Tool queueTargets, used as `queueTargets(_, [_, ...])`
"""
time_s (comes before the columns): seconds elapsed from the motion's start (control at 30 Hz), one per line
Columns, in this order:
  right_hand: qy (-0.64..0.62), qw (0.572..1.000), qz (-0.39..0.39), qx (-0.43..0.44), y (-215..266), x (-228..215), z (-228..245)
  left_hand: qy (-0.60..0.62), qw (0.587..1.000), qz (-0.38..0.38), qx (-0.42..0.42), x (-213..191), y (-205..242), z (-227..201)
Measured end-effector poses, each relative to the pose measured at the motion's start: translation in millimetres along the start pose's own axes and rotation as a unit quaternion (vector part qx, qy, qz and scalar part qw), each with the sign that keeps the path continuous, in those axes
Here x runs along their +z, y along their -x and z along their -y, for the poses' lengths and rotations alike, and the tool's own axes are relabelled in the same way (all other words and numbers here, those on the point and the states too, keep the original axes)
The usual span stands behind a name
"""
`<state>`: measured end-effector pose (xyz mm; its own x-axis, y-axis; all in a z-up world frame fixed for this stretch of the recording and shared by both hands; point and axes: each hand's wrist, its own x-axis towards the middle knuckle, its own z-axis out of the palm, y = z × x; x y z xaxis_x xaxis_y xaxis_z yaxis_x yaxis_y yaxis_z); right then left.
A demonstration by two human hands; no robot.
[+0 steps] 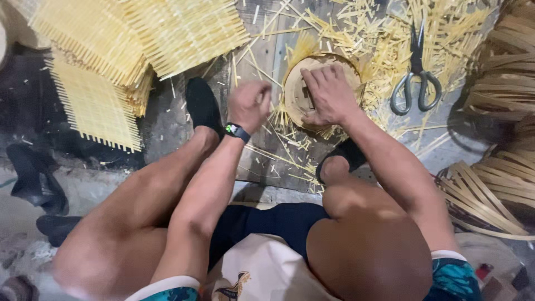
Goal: The person sits on the floor and weaves a circular bamboo mat by placing a bamboo frame over a flat woven sheet, then uses shears to trim the excess bamboo strips around the edge. The person repeats this process for multiple mats.
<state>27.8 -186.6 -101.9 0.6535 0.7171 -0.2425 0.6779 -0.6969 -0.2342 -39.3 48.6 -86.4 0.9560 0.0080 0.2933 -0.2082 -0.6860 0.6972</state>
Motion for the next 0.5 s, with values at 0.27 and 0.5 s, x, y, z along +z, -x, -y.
queueTargets(0.27, [-0.034, 0.982, -0.18, 0.037, 12, -2, -11, 0.038, 0.996, -0.061, -0.054, 2, -23, -1])
queueTargets(0.5, [-0.034, 0.985, -0.126, 0.111, -6, 11, -2, 0.057, 0.991, -0.073, -0.098, -11, -12, -9])
